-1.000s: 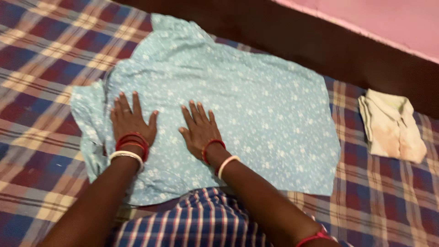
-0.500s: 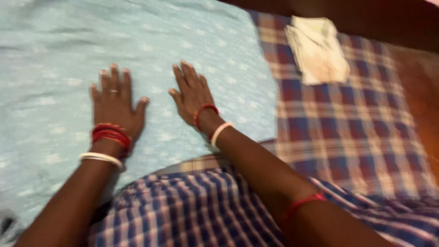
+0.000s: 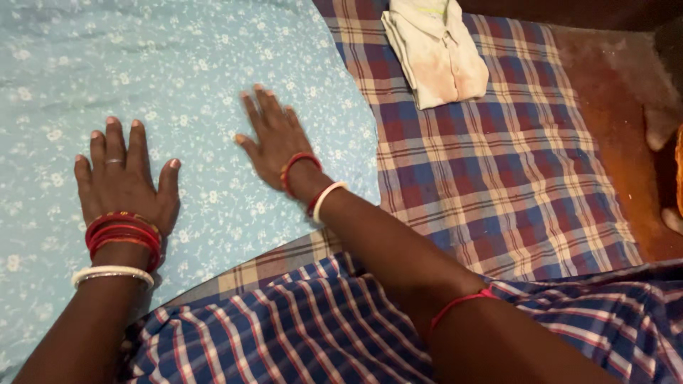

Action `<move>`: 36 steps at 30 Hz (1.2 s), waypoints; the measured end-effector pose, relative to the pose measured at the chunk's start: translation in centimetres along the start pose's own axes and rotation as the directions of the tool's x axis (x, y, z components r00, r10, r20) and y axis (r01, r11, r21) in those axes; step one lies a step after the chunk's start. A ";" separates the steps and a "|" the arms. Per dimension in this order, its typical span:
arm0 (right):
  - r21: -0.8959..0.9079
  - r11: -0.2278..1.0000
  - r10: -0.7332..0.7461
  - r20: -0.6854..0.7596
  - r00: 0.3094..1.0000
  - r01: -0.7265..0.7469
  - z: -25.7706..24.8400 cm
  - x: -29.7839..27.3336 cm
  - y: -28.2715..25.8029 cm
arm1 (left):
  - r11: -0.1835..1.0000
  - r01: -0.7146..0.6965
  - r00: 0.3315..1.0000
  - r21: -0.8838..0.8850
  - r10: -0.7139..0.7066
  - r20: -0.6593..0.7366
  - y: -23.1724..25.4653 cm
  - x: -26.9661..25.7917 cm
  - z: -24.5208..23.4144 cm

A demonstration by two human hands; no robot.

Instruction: The person buttons a light blue shirt, spreads it flat on a checkered bedspread, and folds the sleeves and sides toward the center.

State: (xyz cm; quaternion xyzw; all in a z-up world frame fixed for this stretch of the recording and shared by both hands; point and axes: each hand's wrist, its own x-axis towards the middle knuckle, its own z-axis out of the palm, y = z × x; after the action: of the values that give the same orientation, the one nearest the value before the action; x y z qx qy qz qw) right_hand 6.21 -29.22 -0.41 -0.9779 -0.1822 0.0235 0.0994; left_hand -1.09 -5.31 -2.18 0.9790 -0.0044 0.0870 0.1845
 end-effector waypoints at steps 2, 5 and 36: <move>-0.032 0.993 0.114 -0.045 0.992 -0.115 -0.5 0.4 2.7 | 1.000 -0.014 1.000 -0.012 0.014 -0.025 0.1 0.0 0.3; 0.031 0.964 0.266 -0.163 0.950 -0.265 -0.8 0.0 5.0 | 1.000 -0.008 1.000 -0.011 0.007 -0.028 -0.1 -0.1 0.7; 0.001 0.955 0.294 -0.170 0.941 -0.298 -1.3 0.3 7.4 | 0.983 0.113 0.993 0.146 -0.115 0.009 0.7 1.4 1.1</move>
State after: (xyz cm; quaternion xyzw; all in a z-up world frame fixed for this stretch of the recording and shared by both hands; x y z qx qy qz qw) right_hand 9.17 -36.09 -0.67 -0.9938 -0.0247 -0.0465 0.0979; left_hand 0.48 -6.36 -2.72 0.9892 0.0563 0.0679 0.1173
